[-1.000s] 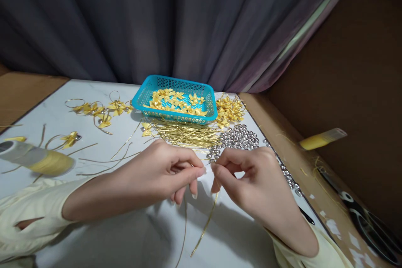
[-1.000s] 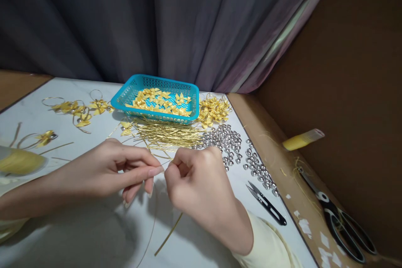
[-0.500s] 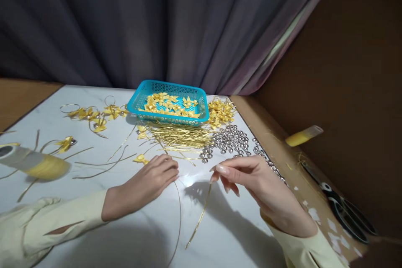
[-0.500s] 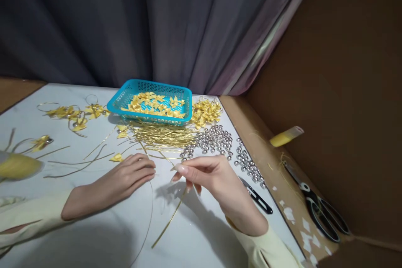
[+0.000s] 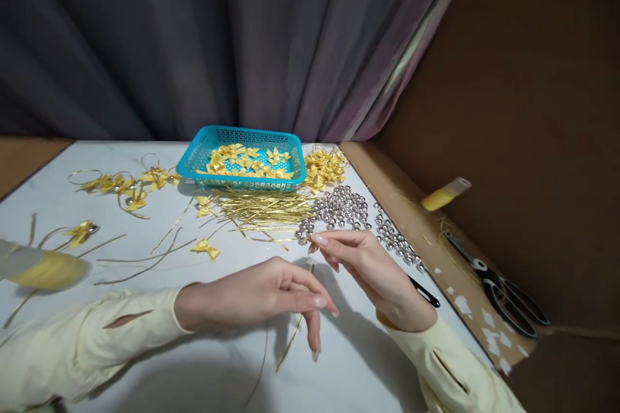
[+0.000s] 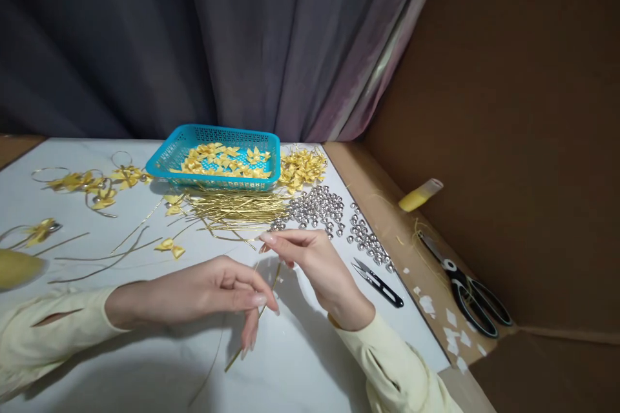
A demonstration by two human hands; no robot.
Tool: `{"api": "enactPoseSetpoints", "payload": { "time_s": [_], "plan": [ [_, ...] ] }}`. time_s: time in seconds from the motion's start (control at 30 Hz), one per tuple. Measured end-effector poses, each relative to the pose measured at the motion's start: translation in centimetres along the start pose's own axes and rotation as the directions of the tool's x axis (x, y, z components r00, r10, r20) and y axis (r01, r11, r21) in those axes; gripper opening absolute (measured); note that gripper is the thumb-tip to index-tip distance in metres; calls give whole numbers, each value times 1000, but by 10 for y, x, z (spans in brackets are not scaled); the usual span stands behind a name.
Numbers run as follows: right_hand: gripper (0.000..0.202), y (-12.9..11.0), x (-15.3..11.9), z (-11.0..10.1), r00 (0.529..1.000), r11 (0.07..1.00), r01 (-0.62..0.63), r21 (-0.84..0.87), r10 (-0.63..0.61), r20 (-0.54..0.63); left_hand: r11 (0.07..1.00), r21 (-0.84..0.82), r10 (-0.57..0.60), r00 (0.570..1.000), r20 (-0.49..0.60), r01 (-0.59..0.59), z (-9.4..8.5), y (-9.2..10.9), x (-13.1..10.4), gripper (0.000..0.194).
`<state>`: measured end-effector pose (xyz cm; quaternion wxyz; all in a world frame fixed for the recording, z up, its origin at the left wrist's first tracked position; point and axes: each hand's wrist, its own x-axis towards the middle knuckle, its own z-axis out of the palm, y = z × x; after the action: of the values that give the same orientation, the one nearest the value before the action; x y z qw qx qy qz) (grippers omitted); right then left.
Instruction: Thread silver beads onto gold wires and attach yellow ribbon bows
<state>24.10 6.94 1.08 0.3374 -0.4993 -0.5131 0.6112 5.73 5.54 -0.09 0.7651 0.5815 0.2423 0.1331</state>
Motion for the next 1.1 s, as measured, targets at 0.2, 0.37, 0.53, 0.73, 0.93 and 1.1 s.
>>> {"api": "enactPoseSetpoints", "payload": {
  "time_s": [0.2,0.37,0.53,0.73,0.93,1.1],
  "plan": [
    [36,6,-9,-17,997,968,-74,-240,80,18,992,-119,-31,999,-36,27,0,-5,3,26],
    [20,4,-33,-17,984,869,111,-483,-164,-69,992,-101,-88,991,-100,77,1,-13,5,43],
    [18,6,-40,2,999,901,38,-432,-21,45,975,-201,-123,984,-130,95,3,-22,4,77],
    [28,14,-28,15,976,972,-170,-161,189,109,972,-208,-131,986,-107,106,4,-28,4,81],
    [21,20,-28,15,985,980,-161,-120,167,42,975,-204,-120,985,-127,92,5,-27,4,82],
    [14,17,-27,15,989,981,-141,-131,145,23,977,-191,-123,981,-147,94,5,-31,5,80]
  ]
}}
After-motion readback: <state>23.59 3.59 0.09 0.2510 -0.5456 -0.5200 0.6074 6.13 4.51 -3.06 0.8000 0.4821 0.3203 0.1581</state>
